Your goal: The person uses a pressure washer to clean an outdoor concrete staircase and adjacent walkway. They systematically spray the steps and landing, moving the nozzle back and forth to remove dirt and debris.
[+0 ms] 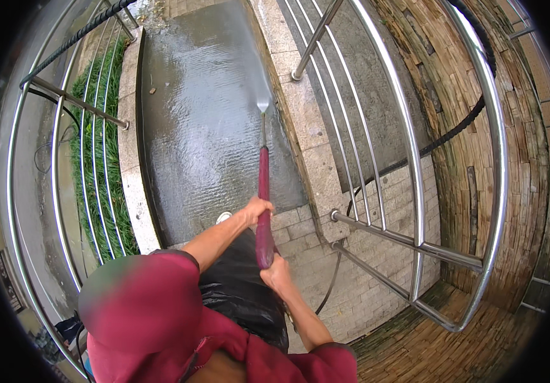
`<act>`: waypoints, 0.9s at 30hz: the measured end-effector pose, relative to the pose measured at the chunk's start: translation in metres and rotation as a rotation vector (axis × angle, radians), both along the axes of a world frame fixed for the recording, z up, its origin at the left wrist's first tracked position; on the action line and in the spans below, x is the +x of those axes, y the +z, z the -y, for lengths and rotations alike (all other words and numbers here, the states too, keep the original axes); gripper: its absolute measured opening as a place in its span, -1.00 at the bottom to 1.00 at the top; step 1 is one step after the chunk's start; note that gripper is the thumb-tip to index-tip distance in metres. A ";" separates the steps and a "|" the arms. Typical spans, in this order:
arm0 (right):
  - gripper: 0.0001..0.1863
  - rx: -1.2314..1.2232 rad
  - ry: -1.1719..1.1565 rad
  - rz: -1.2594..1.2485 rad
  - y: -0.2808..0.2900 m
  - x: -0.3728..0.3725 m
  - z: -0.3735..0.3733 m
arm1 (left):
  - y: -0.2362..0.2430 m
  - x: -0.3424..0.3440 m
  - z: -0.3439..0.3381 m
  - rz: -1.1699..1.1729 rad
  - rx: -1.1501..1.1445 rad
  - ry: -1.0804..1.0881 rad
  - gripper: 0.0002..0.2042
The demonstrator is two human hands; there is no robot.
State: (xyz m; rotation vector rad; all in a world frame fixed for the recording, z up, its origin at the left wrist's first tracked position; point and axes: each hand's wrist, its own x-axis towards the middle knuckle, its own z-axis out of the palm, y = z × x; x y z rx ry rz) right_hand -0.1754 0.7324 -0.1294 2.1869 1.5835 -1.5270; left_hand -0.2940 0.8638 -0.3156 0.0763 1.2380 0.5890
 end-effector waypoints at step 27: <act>-0.55 -0.253 0.036 -0.077 0.084 0.278 0.209 | 0.053 0.213 0.236 0.359 -0.376 0.085 -0.81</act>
